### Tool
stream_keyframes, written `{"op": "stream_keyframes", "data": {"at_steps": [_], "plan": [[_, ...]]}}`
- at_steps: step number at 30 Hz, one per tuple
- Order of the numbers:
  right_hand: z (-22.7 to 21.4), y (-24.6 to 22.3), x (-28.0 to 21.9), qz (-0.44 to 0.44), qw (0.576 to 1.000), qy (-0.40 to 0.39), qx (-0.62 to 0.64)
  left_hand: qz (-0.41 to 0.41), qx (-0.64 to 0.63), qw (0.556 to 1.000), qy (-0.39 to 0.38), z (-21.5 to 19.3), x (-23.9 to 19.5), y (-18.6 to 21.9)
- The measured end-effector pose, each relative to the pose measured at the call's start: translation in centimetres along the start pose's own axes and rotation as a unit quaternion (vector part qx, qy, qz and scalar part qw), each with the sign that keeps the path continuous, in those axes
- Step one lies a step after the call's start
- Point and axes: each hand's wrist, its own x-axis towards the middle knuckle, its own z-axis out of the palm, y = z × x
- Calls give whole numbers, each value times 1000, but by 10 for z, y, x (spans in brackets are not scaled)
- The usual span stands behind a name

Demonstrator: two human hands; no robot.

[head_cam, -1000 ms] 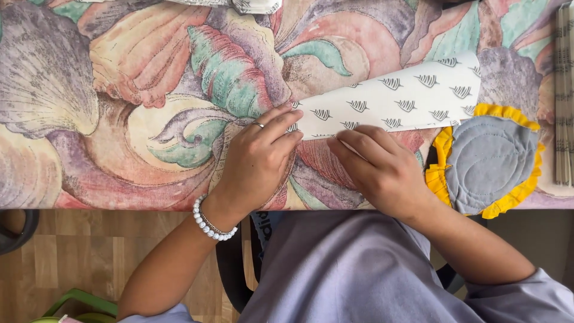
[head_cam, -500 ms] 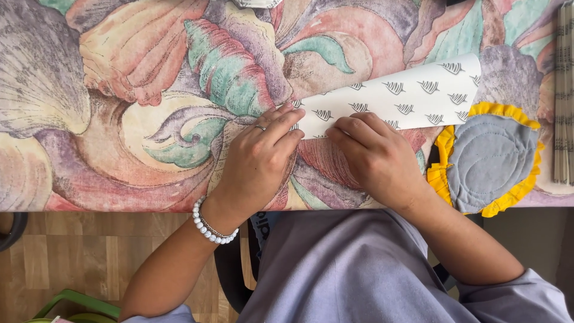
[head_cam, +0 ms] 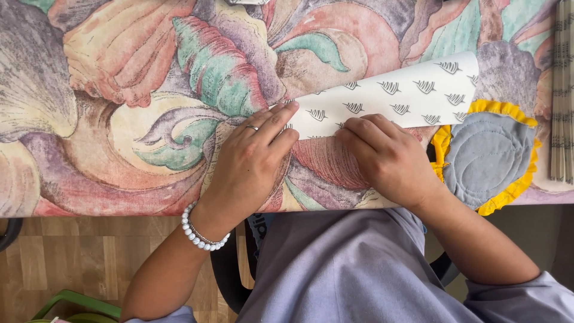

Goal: Folding printed paper wrappers for food packaging.

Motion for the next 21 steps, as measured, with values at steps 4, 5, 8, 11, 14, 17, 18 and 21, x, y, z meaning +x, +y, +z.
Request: {"op": "stream_keyframes", "data": {"at_steps": [4, 5, 8, 11, 14, 17, 18, 21], "plan": [[-4, 3, -4, 1, 1000, -3, 20, 4, 8, 1000, 2, -2, 2, 1], [-8, 4, -4, 11, 1000, 2, 10, 11, 14, 1000, 4, -2, 3, 1], [-14, 11, -15, 24, 1000, -3, -15, 16, 31, 999, 0, -3, 3, 2], [-13, 18, -24, 16, 999, -14, -42, 15, 47, 999, -7, -3, 4, 3], [-9, 23, -29, 2, 999, -11, -36, 13, 46, 999, -15, -2, 4, 3], [-13, 26, -25, -9, 1000, -4, -5, 13, 48, 999, -19, -3, 4, 4], [-16, 26, -22, -14, 1000, -1, 10, 19, 56, 998, -16, -3, 4, 5], [-27, 37, -35, 4, 999, -37, -30, 17, 63, 998, -14, -1, 4, 6]]}}
